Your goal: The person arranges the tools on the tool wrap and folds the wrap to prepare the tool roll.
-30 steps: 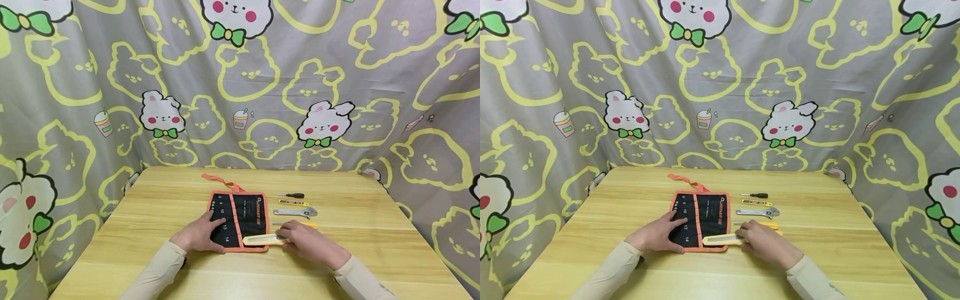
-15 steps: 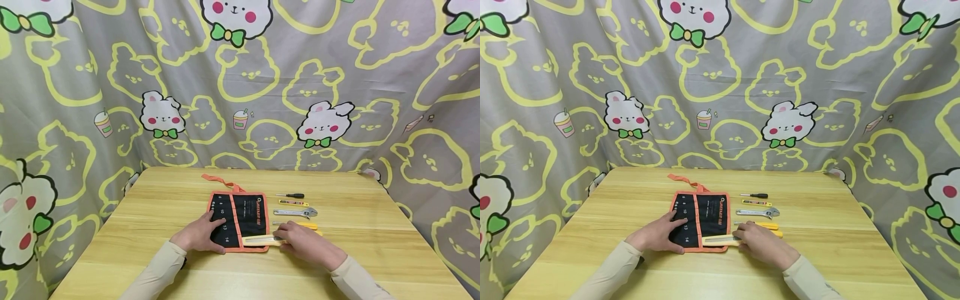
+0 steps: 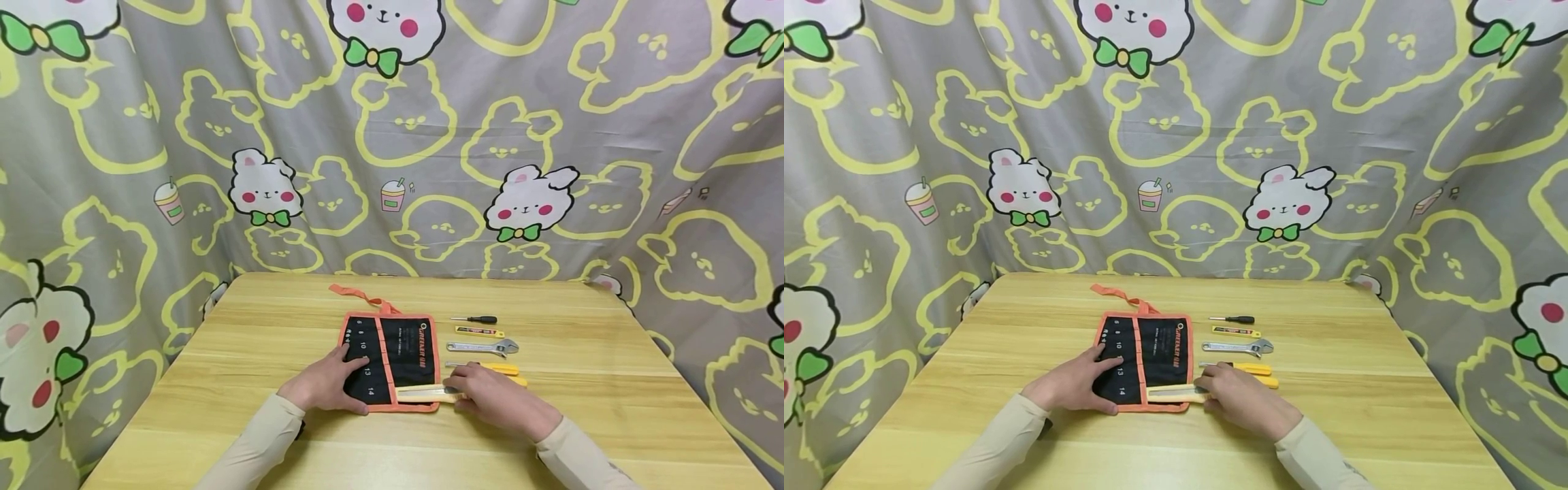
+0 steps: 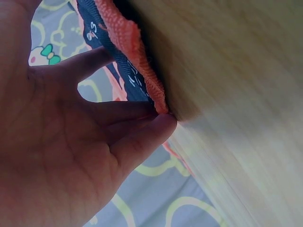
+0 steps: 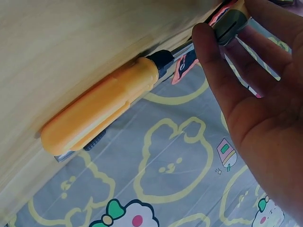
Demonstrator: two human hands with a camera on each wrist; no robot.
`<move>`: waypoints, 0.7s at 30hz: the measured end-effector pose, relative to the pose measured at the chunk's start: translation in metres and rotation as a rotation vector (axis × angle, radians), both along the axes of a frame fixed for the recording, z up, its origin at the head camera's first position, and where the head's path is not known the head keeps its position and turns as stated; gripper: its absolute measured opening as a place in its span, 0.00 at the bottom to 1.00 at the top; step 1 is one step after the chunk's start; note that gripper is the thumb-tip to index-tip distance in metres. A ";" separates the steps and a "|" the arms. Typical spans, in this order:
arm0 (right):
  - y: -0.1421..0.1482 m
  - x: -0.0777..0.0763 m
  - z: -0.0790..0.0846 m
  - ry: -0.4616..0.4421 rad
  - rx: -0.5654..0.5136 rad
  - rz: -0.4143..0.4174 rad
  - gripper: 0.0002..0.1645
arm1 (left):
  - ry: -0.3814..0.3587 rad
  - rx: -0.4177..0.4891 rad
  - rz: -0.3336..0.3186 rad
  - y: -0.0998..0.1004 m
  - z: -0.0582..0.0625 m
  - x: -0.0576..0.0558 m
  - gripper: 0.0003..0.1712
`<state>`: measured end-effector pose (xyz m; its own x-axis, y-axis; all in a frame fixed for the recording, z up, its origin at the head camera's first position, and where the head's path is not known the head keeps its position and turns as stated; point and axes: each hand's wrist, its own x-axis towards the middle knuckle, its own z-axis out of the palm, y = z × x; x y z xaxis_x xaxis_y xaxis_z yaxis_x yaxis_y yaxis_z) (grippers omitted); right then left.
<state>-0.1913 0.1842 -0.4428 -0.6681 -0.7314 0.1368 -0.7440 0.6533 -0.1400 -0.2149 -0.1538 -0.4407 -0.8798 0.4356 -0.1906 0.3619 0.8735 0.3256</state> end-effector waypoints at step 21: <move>-0.013 -0.012 -0.001 -0.172 -0.062 0.012 0.15 | 0.010 0.001 0.002 0.000 0.001 0.001 0.53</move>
<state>-0.2037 0.1709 -0.4437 -0.6770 -0.7330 0.0660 -0.7130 0.6310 -0.3058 -0.2139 -0.1538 -0.4397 -0.8825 0.4340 -0.1814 0.3634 0.8739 0.3229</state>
